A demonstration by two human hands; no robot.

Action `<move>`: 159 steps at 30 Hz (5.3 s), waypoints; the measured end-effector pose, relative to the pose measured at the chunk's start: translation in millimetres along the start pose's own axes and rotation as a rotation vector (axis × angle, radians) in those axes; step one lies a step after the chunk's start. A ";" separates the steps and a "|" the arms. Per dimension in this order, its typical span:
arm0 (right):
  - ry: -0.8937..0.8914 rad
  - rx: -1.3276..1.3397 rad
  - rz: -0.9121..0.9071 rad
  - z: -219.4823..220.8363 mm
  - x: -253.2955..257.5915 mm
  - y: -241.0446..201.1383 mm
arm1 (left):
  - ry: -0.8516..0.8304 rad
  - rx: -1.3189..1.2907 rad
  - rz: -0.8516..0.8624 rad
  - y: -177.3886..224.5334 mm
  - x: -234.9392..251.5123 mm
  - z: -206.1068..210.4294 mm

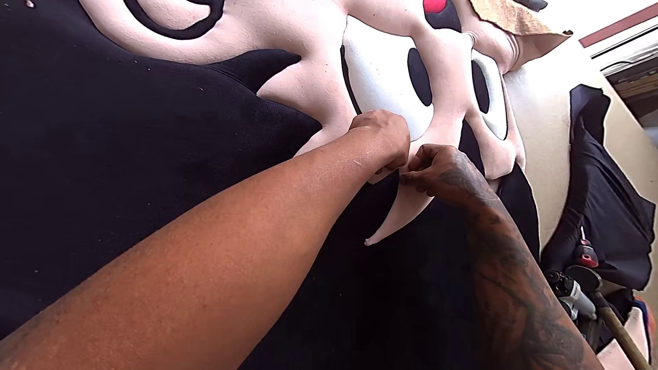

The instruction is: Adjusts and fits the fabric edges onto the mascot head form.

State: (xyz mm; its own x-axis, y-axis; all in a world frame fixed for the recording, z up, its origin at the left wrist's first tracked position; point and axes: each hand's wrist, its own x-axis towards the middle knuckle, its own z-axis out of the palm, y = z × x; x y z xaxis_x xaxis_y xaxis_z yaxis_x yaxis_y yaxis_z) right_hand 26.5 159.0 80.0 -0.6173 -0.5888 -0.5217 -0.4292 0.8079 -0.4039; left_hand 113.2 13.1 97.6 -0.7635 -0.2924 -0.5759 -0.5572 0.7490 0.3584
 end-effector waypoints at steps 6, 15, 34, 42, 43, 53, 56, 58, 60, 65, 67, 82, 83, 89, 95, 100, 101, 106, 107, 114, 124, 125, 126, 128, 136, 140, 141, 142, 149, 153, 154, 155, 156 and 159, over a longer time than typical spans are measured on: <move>0.005 0.074 -0.019 -3.1 2.9 0.7 | 0.026 0.031 -0.013 5.7 0.4 0.2; 0.111 -0.097 0.030 5.1 13.4 -1.7 | 0.022 0.048 -0.023 9.3 5.9 -1.5; -0.037 -0.273 0.130 -8.7 23.3 -29.6 | -0.093 0.397 0.005 16.5 138.1 22.1; -0.062 -0.335 0.164 -12.4 27.2 -31.7 | -0.223 0.233 -0.106 25.3 93.9 2.7; -0.070 -0.342 0.163 -13.6 27.3 -32.2 | -0.235 0.177 -0.146 24.3 93.9 3.2; -0.051 -0.335 0.109 -11.8 28.7 -29.9 | -0.182 0.004 -0.214 21.6 74.4 1.6; -0.023 -0.259 0.059 -7.0 28.8 -17.2 | -0.197 0.002 -0.217 20.6 74.5 4.0; -0.032 -0.206 0.038 -8.3 30.0 -11.6 | -0.206 0.010 -0.235 22.7 79.4 4.0; -0.072 -0.116 0.029 -11.0 31.5 -8.3 | -0.204 0.001 -0.272 22.2 83.5 5.7; -0.105 0.003 0.048 -15.8 33.5 -4.0 | -0.189 0.000 -0.278 19.4 88.6 6.2; -0.087 -0.010 0.045 -14.3 33.5 -2.2 | -0.184 0.003 -0.260 18.2 89.5 7.1; -0.055 -0.251 -0.008 -8.7 30.8 -14.4 | -0.125 -0.208 -0.058 1.7 37.0 -1.2; -0.064 -0.250 -0.011 -8.4 30.6 -15.0 | -0.140 -0.292 -0.068 -1.2 36.8 -1.5; -0.089 -0.283 0.003 -10.3 31.4 -22.2 | -0.079 0.094 -0.040 14.9 28.8 -0.8; -0.010 -0.250 0.017 -2.8 29.3 -16.3 | -0.076 0.083 -0.107 9.5 85.0 15.2; 0.040 -0.261 0.034 0.4 26.9 -13.9 | -0.166 0.130 -0.087 15.3 103.7 17.2; 0.065 -0.251 0.036 0.7 25.2 -13.0 | -0.173 0.183 -0.064 18.9 102.5 14.8; 0.187 -0.200 0.089 6.3 12.5 -7.9 | -0.130 0.422 -0.009 25.7 105.7 13.1; 0.203 -0.203 0.089 7.3 11.1 -6.6 | -0.133 0.427 0.004 25.2 107.7 12.6; 0.222 -0.188 0.080 16.9 -6.9 -3.6 | -0.136 0.315 0.024 31.4 51.1 -10.7; 0.384 -0.173 0.043 28.1 -1.4 -3.2 | -0.229 0.278 0.029 31.0 45.0 -15.6; 0.387 -0.188 0.048 30.5 -3.5 -3.7 | -0.204 0.268 0.048 24.2 59.0 -7.6; 0.395 -0.194 0.046 33.1 -5.7 -2.9 | -0.177 0.269 0.055 14.1 86.3 5.4; 0.418 -0.175 -0.006 38.6 -14.8 4.1 | -0.249 0.262 0.008 7.6 122.9 18.5; 0.251 -0.126 -0.848 83.8 -94.9 50.3 | -0.240 0.176 0.014 0.9 147.2 28.9; 0.223 -0.259 -0.987 85.5 -90.4 50.6 | -0.218 0.144 0.033 -1.4 144.5 29.3; 0.207 -0.284 -1.005 83.7 -89.0 49.0 | -0.209 0.137 0.033 -2.4 143.9 29.6; 0.193 -0.303 -1.019 82.3 -87.8 47.5 | -0.201 0.130 0.033 -3.0 143.3 29.9; -0.015 -0.527 -1.085 68.2 -80.2 28.5 | -0.213 0.156 0.049 -2.8 144.3 32.0; -0.035 -0.625 -1.115 68.3 -78.9 15.5 | -0.167 0.208 0.096 -2.1 144.8 33.3; -0.032 -0.633 -1.125 69.1 -78.8 12.5 | -0.147 0.216 0.109 -3.3 145.9 33.8; -0.034 -0.645 -1.133 69.5 -78.7 9.5 | -0.129 0.218 0.128 -4.2 147.2 35.0; -0.039 -0.658 -1.137 69.6 -78.8 6.8 | -0.114 0.221 0.152 -5.2 149.2 35.6; -0.050 -0.669 -1.131 69.9 -78.3 2.0 | -0.057 0.244 0.204 -5.3 152.8 40.4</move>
State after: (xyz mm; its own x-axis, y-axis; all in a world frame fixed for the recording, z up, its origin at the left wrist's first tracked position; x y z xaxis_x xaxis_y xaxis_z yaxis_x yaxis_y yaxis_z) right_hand 120.1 205.0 67.5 0.3149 -0.9326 -0.1762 -0.9401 -0.2809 -0.1932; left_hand 12.7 -11.5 -22.0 -0.8281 -0.0928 -0.5529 -0.2942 0.9114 0.2877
